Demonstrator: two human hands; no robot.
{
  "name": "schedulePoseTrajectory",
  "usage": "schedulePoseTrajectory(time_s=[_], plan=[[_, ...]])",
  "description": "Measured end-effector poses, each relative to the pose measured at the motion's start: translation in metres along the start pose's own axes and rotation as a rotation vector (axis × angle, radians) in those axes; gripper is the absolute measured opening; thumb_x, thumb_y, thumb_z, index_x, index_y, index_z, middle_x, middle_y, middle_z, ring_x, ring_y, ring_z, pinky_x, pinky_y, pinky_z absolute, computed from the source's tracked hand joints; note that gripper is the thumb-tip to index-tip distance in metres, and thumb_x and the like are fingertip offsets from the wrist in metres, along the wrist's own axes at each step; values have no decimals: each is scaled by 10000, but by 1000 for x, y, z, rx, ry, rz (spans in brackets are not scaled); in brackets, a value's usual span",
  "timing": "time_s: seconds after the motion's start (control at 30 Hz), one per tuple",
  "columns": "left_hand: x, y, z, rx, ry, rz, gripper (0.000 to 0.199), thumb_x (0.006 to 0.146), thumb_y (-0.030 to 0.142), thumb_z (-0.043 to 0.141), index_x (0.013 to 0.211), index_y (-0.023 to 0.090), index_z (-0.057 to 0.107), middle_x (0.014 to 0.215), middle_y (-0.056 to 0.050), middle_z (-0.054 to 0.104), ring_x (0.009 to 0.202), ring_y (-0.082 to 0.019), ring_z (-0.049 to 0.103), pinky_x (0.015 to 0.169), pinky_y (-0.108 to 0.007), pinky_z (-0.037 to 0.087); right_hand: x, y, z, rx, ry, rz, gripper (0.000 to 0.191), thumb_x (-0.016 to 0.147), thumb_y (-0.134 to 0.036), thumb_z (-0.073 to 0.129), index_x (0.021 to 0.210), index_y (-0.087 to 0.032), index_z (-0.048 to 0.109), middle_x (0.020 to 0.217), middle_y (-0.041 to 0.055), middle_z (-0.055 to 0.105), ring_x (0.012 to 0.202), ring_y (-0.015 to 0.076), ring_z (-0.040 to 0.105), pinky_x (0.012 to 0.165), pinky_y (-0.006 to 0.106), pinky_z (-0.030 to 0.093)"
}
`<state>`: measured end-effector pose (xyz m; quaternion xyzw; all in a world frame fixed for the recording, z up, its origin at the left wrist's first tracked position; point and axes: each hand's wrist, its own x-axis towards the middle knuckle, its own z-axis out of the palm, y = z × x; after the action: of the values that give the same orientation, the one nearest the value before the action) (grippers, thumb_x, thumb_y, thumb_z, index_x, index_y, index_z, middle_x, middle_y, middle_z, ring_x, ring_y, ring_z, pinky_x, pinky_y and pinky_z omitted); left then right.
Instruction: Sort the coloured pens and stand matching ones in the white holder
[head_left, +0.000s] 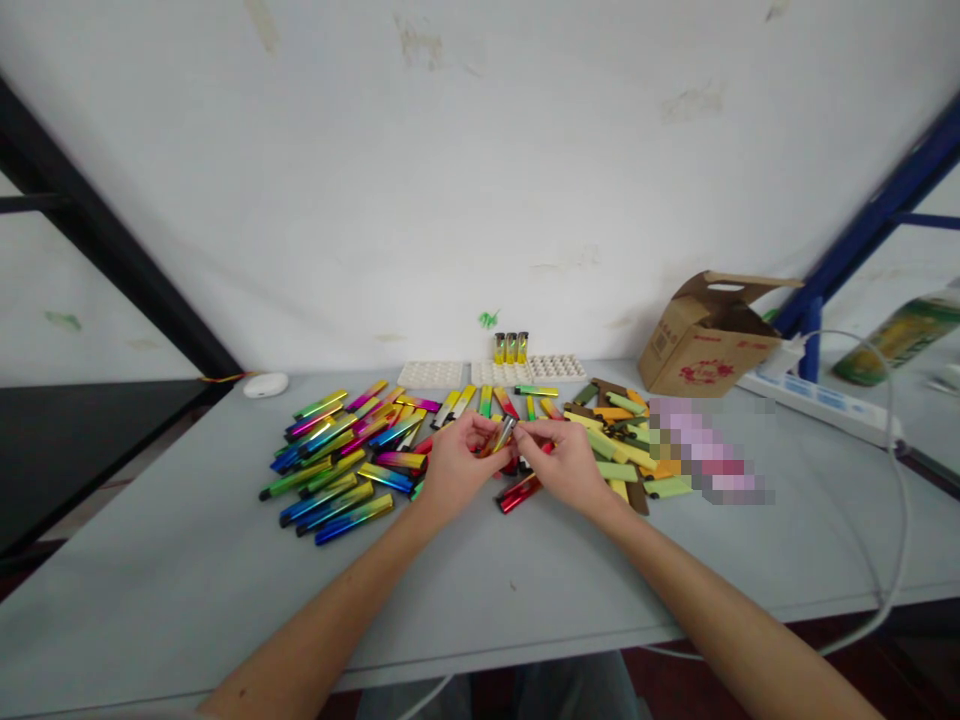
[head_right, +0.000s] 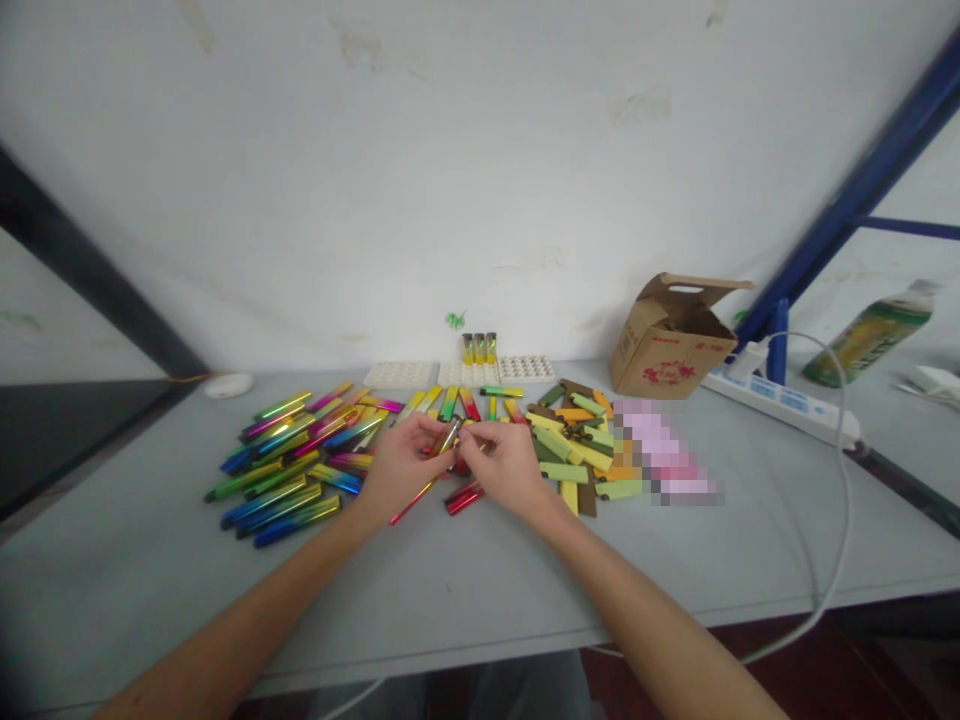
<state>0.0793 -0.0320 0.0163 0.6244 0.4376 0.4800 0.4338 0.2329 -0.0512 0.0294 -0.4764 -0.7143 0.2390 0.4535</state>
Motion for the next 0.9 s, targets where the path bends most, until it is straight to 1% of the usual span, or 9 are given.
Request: schedulePoseTrajectory(time_s=[0.17, 0.27, 0.33, 0.43, 0.53, 0.67, 0.77, 0.83, 0.9], plan=[[-2, -3, 1, -34, -24, -66, 273, 641, 254, 768, 783, 163, 552, 679, -24, 685, 576, -166, 650, 470, -236, 513, -1, 3, 3, 65, 8, 30, 324, 831, -252, 472, 540, -149, 570, 502, -18, 493, 500, 105, 428, 498, 222, 320], [-1, -4, 0, -78, -37, -65, 291, 630, 259, 784, 776, 158, 553, 692, -26, 685, 593, -156, 648, 497, -227, 516, 0, 4, 4, 79, 7, 47, 322, 834, -268, 480, 559, -146, 594, 504, -14, 506, 498, 107, 433, 488, 220, 325], [1, -3, -1, -121, -56, -64, 308, 631, 281, 791, 787, 156, 557, 699, -22, 679, 594, -149, 639, 516, -229, 516, 2, 4, 2, 87, -16, 45, 317, 853, -300, 482, 624, -146, 638, 538, -6, 549, 520, 117, 468, 503, 221, 355], [5, 1, -3, -186, -100, -60, 290, 715, 383, 732, 806, 157, 575, 693, -16, 658, 581, -137, 613, 541, -239, 509, 6, 9, -4, 101, -38, 31, 331, 888, -355, 464, 723, -154, 669, 610, 11, 610, 575, 138, 534, 553, 231, 412], [8, 4, -5, -223, -111, -36, 325, 815, 486, 610, 771, 166, 574, 695, -15, 633, 587, -126, 585, 557, -232, 488, 9, 19, -11, 81, -1, 38, 356, 911, -374, 432, 740, -158, 658, 660, 26, 637, 609, 152, 574, 579, 242, 441], [11, 4, -9, -253, -11, -44, 362, 798, 533, 617, 754, 179, 555, 650, 15, 565, 539, -99, 506, 505, -204, 420, 10, 36, -18, -34, 17, 36, 401, 929, -419, 398, 776, -160, 664, 655, 25, 642, 585, 154, 570, 566, 247, 435], [13, 3, -12, -337, 19, -125, 425, 764, 597, 611, 779, 175, 564, 596, 36, 509, 471, -78, 432, 424, -187, 329, 11, 44, -23, -131, 26, 34, 401, 933, -398, 396, 763, -155, 666, 631, 18, 638, 583, 158, 575, 577, 252, 423], [13, 4, -14, -359, 27, -173, 483, 753, 653, 573, 696, 174, 536, 507, 59, 423, 404, -61, 340, 372, -183, 228, 11, 46, -25, -168, 22, 43, 390, 933, -384, 400, 772, -153, 668, 629, 14, 641, 579, 159, 575, 573, 252, 413], [12, 6, -17, -308, 40, -161, 549, 753, 688, 538, 564, 179, 458, 437, 70, 337, 372, -52, 282, 361, -190, 176, 11, 46, -26, -200, 1, 44, 377, 931, -379, 405, 771, -156, 664, 618, 10, 638, 559, 155, 560, 556, 252, 401]])
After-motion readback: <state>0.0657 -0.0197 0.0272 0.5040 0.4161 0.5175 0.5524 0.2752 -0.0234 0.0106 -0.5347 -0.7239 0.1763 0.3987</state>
